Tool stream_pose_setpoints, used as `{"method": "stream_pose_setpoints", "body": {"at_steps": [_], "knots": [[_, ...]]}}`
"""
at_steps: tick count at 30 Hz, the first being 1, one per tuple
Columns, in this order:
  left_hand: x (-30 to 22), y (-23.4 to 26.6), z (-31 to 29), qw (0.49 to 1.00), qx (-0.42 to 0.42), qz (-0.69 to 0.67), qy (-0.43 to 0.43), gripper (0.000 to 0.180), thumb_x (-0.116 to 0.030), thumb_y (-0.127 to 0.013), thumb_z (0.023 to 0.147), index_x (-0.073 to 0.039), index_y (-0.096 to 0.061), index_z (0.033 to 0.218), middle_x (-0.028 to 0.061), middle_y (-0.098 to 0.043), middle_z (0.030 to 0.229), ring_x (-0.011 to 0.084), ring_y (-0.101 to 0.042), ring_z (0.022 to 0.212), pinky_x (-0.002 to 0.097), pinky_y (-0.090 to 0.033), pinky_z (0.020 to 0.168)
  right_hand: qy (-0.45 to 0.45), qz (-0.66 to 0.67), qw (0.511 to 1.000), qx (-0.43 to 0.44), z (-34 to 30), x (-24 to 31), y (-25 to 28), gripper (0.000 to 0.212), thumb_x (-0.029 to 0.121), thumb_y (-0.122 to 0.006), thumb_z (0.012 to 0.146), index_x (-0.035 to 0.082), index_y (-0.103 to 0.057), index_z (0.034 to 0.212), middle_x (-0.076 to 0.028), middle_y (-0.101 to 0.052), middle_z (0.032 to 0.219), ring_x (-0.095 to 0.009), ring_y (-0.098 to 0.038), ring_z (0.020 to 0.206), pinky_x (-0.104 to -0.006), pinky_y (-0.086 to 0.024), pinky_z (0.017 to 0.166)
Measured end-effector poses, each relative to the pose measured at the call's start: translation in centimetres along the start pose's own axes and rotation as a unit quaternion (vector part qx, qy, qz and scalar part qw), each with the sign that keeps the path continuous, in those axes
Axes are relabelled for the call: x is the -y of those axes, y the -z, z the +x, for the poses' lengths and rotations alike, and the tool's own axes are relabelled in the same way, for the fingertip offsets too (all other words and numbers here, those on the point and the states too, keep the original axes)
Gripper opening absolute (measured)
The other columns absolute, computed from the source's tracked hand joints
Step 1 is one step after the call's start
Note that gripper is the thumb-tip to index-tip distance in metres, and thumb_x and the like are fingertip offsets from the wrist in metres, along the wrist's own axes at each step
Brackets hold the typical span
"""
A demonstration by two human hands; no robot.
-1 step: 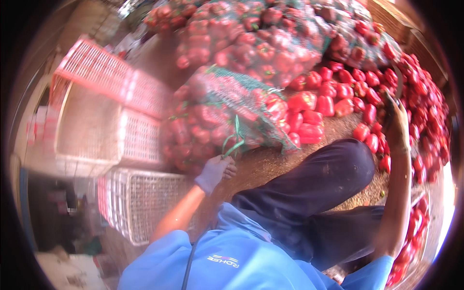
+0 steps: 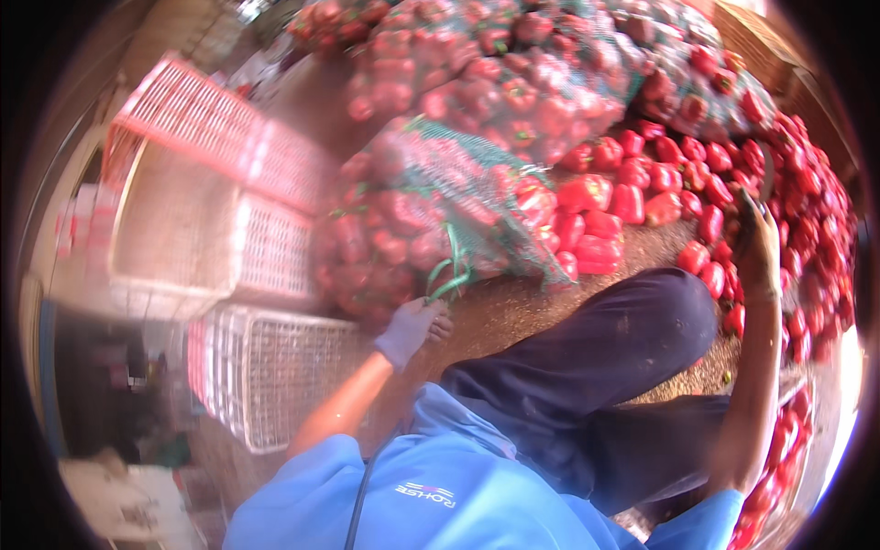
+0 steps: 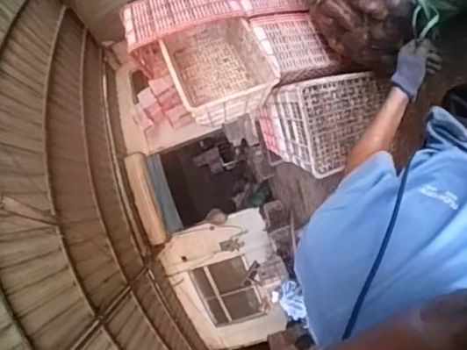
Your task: The person prepares bell peppers by using a hooked knife to cut off the stems and remove the cores, then placing the cleaned peppers into a crate.
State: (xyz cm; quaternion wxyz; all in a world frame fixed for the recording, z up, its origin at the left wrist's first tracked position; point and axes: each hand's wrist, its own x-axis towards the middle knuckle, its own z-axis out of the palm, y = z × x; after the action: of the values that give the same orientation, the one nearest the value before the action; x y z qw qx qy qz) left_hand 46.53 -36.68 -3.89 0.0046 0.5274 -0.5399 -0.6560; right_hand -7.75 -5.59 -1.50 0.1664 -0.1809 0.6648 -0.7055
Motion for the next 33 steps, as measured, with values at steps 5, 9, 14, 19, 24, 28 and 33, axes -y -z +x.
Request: {"method": "stream_pose_setpoints", "body": {"at_steps": [5,9,14,19,24,28,33], "knots": [[9.9,2.1,-2.1,0.970,-0.112,0.210,-0.035,0.046,-0.041,-0.064,0.108,0.002,-0.075,0.119,0.0126,-0.077,0.094,0.0179,-0.071,0.080,0.0364,-0.058,0.076,-0.028,-0.095,0.994,0.041,4.2,-11.3,8.0,0.041,0.016,-0.069,0.097,0.014,-0.067,0.138,-0.001,-0.068,0.094,-0.016,-0.062,0.076,-0.0288,-0.048,0.065],[10.6,3.7,-2.4,0.971,-0.104,0.213,0.016,0.048,-0.045,-0.064,0.106,-0.002,-0.076,0.123,0.0181,-0.080,0.101,0.0247,-0.076,0.089,0.0385,-0.058,0.078,-0.035,-0.034,0.999,-0.007,5.4,-11.7,9.1,0.021,0.033,-0.072,0.107,0.016,-0.072,0.120,0.008,-0.063,0.080,-0.001,-0.053,0.058,-0.0161,-0.038,0.045],[16.2,8.1,-1.7,0.935,-0.065,0.343,0.056,0.040,-0.040,-0.062,0.108,-0.004,-0.073,0.117,0.0166,-0.077,0.096,0.0265,-0.073,0.079,0.0398,-0.057,0.070,-0.080,-0.053,0.994,-0.049,0.8,-3.7,1.8,0.026,0.029,-0.072,0.107,0.011,-0.070,0.124,0.004,-0.064,0.078,-0.003,-0.051,0.053,-0.0202,-0.038,0.044],[21.0,9.7,0.3,0.844,0.105,0.523,-0.060,0.038,-0.038,-0.060,0.107,-0.004,-0.075,0.116,0.0206,-0.076,0.099,0.0308,-0.074,0.084,0.0431,-0.060,0.077,-0.055,-0.081,0.994,-0.058,-1.9,0.3,2.5,0.032,0.028,-0.071,0.105,0.000,-0.074,0.121,0.002,-0.067,0.087,-0.006,-0.060,0.071,-0.0239,-0.049,0.061],[27.1,10.8,-2.9,0.854,0.136,0.501,0.020,0.038,-0.037,-0.061,0.105,-0.004,-0.076,0.117,0.0227,-0.076,0.105,0.0343,-0.074,0.092,0.0442,-0.059,0.083,-0.085,-0.076,0.993,-0.030,-1.9,-1.1,2.1,0.031,0.027,-0.071,0.104,0.001,-0.071,0.122,0.000,-0.065,0.081,-0.011,-0.062,0.061,-0.0269,-0.048,0.053],[27.7,12.5,-4.4,0.831,0.154,0.530,0.059,0.038,-0.036,-0.062,0.103,-0.004,-0.076,0.117,0.0243,-0.076,0.110,0.0371,-0.074,0.099,0.0452,-0.059,0.087,-0.137,-0.102,0.984,-0.045,-2.1,-1.7,1.3,0.029,0.033,-0.072,0.106,0.009,-0.073,0.123,0.001,-0.065,0.079,-0.008,-0.058,0.054,-0.0249,-0.042,0.046],[23.4,13.8,-0.9,0.673,0.202,0.705,-0.100,0.038,-0.035,-0.064,0.101,-0.003,-0.077,0.117,0.0264,-0.076,0.117,0.0407,-0.075,0.107,0.0464,-0.059,0.093,-0.091,-0.099,0.990,-0.032,-3.4,0.4,0.1,0.027,0.029,-0.072,0.107,0.007,-0.074,0.121,0.001,-0.066,0.082,-0.008,-0.056,0.056,-0.0259,-0.042,0.047]]}}
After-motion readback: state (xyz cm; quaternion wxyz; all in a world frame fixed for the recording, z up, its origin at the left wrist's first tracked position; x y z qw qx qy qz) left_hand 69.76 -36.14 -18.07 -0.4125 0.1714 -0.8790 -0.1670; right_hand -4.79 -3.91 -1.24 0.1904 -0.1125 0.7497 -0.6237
